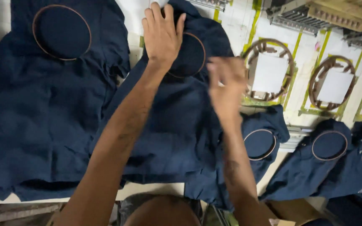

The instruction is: Placing and smoothing dark blue fabric garments onto circular embroidery hoops on a multi-head embroidery machine.

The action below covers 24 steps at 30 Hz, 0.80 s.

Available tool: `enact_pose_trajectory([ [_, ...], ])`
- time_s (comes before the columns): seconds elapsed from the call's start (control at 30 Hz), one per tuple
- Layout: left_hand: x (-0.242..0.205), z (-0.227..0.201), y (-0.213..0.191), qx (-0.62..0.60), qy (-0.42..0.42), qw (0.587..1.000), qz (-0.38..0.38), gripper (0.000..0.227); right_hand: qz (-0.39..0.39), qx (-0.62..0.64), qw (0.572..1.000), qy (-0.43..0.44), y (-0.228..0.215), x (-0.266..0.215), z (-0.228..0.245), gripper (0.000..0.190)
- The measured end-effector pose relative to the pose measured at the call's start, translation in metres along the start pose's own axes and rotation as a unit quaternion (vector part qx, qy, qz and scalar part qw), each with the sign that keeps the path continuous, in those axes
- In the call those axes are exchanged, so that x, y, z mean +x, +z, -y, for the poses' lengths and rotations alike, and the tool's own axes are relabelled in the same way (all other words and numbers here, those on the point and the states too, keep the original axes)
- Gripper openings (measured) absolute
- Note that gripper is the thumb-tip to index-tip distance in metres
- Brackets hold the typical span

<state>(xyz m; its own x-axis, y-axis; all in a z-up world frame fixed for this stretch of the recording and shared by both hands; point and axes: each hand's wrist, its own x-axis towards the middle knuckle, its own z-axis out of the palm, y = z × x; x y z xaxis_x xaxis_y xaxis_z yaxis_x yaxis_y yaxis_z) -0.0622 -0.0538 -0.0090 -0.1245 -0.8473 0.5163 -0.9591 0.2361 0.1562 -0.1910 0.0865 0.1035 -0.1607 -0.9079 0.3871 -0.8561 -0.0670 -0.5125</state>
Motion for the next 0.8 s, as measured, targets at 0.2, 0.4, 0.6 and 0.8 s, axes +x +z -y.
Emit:
enact_pose_trajectory([
  [0.2, -0.004, 0.005, 0.006, -0.014, 0.011, 1.0, -0.012, 0.04, 0.105, -0.037, 0.991, 0.077, 0.092, -0.028, -0.05, 0.059],
  [0.4, -0.005, 0.002, -0.008, 0.089, 0.032, 0.996, -0.002, 0.037, 0.093, -0.031, 0.988, 0.115, 0.099, -0.039, -0.051, 0.064],
  [0.6, -0.009, 0.001, 0.0, 0.098, 0.046, 0.994, -0.008, 0.037, 0.153, 0.041, 0.981, 0.11, 0.089, -0.043, -0.071, 0.085],
  [0.8, -0.018, 0.003, 0.022, 0.096, 0.058, 0.993, 0.045, 0.049, 0.211, 0.067, 0.961, 0.163, 0.08, -0.028, -0.062, 0.091],
])
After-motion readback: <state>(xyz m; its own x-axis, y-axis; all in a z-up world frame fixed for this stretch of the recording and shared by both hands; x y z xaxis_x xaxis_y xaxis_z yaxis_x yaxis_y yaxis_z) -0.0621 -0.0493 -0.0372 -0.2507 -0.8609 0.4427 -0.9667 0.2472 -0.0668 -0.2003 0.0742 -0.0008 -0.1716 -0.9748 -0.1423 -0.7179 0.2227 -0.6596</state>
